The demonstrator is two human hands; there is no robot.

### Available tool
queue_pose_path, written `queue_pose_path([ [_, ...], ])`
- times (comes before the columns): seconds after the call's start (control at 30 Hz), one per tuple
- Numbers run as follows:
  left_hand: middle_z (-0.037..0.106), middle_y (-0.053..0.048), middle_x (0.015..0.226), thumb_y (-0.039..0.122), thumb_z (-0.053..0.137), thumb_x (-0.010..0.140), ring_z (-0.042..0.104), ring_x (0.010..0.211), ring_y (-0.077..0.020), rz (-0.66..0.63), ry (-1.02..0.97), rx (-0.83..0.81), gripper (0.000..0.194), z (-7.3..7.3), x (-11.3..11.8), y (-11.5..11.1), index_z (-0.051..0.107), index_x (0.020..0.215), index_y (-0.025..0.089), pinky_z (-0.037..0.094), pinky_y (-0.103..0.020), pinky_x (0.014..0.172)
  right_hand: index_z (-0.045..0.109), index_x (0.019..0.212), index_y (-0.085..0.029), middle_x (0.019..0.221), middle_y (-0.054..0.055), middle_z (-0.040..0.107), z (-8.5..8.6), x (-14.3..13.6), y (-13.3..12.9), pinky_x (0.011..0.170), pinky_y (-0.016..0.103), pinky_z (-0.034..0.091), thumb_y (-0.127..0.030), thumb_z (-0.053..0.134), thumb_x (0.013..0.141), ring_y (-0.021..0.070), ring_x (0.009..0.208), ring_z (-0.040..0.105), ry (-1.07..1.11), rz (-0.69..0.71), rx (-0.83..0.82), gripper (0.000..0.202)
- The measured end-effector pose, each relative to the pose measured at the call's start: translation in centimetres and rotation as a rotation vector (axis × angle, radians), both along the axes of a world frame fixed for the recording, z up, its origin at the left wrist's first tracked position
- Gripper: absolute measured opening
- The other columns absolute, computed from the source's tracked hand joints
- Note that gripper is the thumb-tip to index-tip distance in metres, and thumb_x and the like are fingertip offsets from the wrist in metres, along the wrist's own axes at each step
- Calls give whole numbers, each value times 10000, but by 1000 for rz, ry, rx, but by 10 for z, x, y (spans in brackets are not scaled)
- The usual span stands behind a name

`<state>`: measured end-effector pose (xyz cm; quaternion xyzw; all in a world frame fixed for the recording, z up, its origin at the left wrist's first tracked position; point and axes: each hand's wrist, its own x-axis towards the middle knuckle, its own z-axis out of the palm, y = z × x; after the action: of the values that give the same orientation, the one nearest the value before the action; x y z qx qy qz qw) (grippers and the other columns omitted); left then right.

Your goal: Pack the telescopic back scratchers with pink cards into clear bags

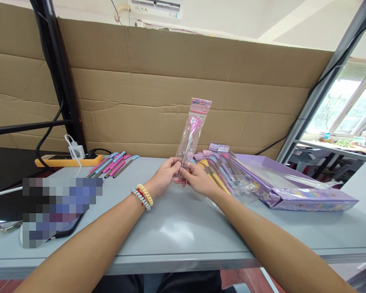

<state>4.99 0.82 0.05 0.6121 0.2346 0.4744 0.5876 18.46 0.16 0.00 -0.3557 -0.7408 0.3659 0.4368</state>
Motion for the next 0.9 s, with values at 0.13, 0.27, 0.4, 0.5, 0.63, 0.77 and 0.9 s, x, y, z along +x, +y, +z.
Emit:
queue_pose_path([
  [0.13, 552, -61, 973, 426, 447, 836, 560, 840, -139, 164, 142, 44, 299, 4, -7, 3, 480, 968, 160, 462, -278, 719, 487, 670, -176, 532, -13, 554, 5, 16, 15, 385, 208, 328, -469, 523, 746, 91, 394, 473, 244, -201, -82, 305],
  [0.27, 543, -80, 1111, 396, 439, 836, 542, 940, -164, 319, 431, 105, 297, 5, -19, 9, 500, 1016, 168, 451, -273, 740, 440, 558, -184, 444, -17, 507, 16, 48, 33, 338, 204, 250, -353, 468, 714, 83, 329, 400, 71, -490, -180, 232],
  [0.4, 563, -93, 1130, 378, 441, 821, 548, 933, -180, 379, 632, 210, 315, -1, -27, 17, 523, 1032, 160, 448, -290, 764, 370, 422, -189, 299, -43, 339, 31, 84, 34, 314, 203, 131, -216, 540, 600, 52, 283, 240, -59, -525, -227, 247],
  [0.5, 564, -106, 1124, 381, 429, 815, 545, 957, -211, 416, 834, 356, 323, -8, -33, 22, 541, 1019, 156, 428, -328, 818, 319, 410, -195, 298, -72, 247, 41, 109, 26, 333, 190, 50, -244, 596, 581, 23, 301, 140, -195, -442, -393, 329],
  [0.63, 538, -117, 1147, 390, 419, 802, 531, 1007, -266, 431, 1124, 518, 334, -12, -41, 26, 559, 1016, 175, 402, -381, 851, 422, 426, -177, 304, -34, 352, 42, 129, 20, 328, 188, 51, -289, 653, 572, 34, 287, 203, -434, -355, -550, 295],
  [0.77, 526, -120, 1155, 413, 387, 809, 543, 989, -271, 398, 1221, 510, 365, -13, -45, 27, 558, 1027, 176, 415, -379, 828, 463, 399, -170, 324, 1, 445, 36, 123, 21, 296, 207, 99, -264, 725, 533, 55, 251, 246, -667, -375, -592, 309],
  [0.9, 535, -118, 1134, 411, 388, 800, 538, 995, -275, 346, 1282, 532, 369, -14, -45, 28, 568, 1019, 175, 413, -389, 849, 501, 442, -173, 334, -22, 441, 36, 113, 21, 317, 239, 186, -285, 779, 508, 83, 254, 296, -849, -453, -528, 306],
])
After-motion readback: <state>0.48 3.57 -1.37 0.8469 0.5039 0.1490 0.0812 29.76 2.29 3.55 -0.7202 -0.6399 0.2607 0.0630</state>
